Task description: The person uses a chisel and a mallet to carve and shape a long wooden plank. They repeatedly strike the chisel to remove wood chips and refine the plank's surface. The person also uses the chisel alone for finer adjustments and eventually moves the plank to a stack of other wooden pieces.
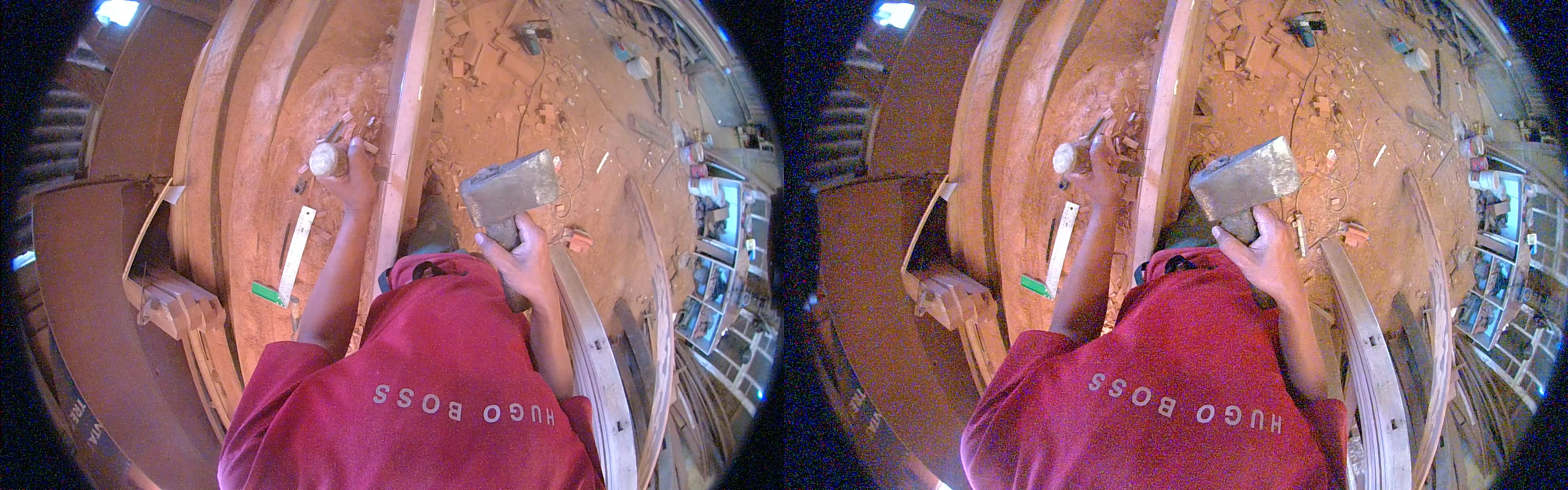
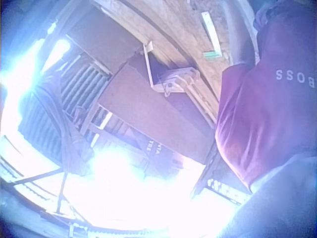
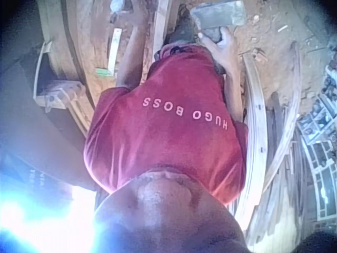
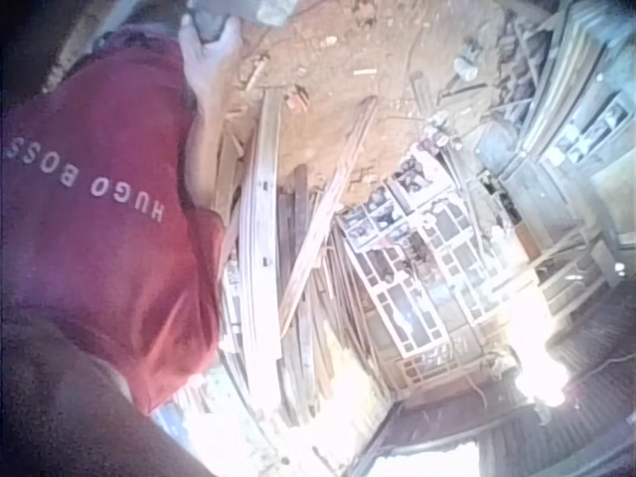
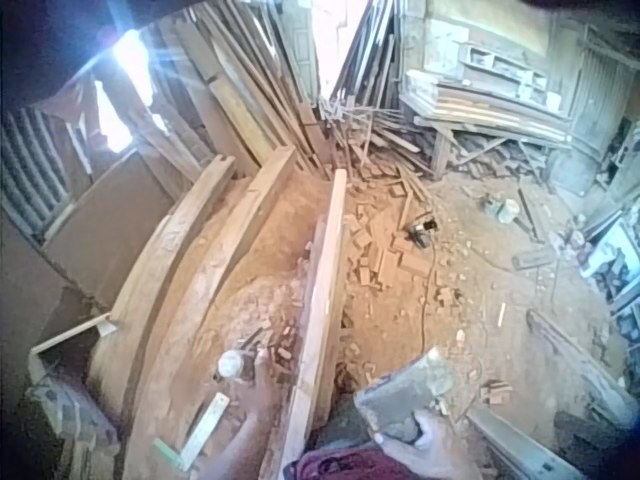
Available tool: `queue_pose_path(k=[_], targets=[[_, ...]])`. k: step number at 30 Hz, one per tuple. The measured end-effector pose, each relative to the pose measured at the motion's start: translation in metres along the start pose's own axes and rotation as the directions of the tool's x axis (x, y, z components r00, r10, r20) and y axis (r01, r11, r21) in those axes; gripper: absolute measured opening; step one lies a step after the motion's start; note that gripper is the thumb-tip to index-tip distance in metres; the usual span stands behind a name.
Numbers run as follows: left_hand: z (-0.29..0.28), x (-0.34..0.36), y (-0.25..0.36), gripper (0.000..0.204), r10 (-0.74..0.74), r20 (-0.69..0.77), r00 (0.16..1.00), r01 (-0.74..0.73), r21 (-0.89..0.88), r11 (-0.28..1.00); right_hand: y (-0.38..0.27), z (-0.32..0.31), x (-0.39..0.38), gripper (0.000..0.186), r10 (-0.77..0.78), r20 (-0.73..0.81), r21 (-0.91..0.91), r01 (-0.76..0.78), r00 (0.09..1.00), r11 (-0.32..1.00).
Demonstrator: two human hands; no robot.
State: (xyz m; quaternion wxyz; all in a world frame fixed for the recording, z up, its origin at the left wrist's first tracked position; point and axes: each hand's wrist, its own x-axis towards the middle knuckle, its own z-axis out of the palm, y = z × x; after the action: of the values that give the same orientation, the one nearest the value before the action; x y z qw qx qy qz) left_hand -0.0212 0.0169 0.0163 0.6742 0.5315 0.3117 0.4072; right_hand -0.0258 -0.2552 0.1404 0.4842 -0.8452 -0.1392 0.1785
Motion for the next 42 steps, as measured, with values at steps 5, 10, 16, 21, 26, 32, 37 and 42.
queue_pose_path(k=[5, 10, 16, 21, 26, 32, 37, 42], targets=[[-0.001, 0.001, -0.011, 0.030, 0.042, -0.034, 0.999, -0.041, 0.025, 0.999, -0.002, 0.001, 0.000, 0.039, 0.015, 0.007, -0.007, -0.015, 1.000, 1.000], [0.001, -0.004, -0.009, 0.012, 0.084, 0.012, 0.996, -0.084, 0.258, 0.962, -0.022, 0.000, 0.009, 0.041, -0.065, 0.034, -0.039, 0.067, 0.997, 0.997], [0.017, -0.007, -0.022, 0.015, 0.121, 0.077, 0.990, -0.135, 0.220, 0.966, -0.111, -0.004, 0.053, 0.036, -0.555, -0.092, -0.028, 0.555, 0.827, 0.831], [0.017, -0.003, -0.030, 0.017, 0.123, 0.111, 0.986, -0.141, 0.174, 0.975, -0.150, 0.011, 0.077, 0.036, -0.631, 0.159, -0.062, 0.645, 0.759, 0.761], [0.006, -0.002, -0.037, 0.020, 0.105, 0.131, 0.986, -0.123, 0.139, 0.983, -0.116, 0.018, 0.092, 0.035, -0.377, 0.427, -0.394, 0.544, 0.822, 0.740], [0.005, -0.005, -0.042, 0.023, 0.127, 0.147, 0.981, -0.145, 0.120, 0.982, -0.163, 0.014, 0.074, 0.031, -0.692, 0.219, -0.171, 0.725, 0.688, 0.667], [0.007, -0.006, -0.048, 0.026, 0.123, 0.202, 0.972, -0.145, 0.095, 0.985, -0.101, 0.026, 0.101, 0.027, -0.495, 0.458, -0.452, 0.673, 0.738, 0.585], [-0.007, -0.004, -0.055, 0.029, 0.116, 0.201, 0.973, -0.131, 0.067, 0.989, -0.151, 0.011, 0.078, 0.029, -0.616, 0.241, -0.232, 0.661, 0.750, 0.714]])
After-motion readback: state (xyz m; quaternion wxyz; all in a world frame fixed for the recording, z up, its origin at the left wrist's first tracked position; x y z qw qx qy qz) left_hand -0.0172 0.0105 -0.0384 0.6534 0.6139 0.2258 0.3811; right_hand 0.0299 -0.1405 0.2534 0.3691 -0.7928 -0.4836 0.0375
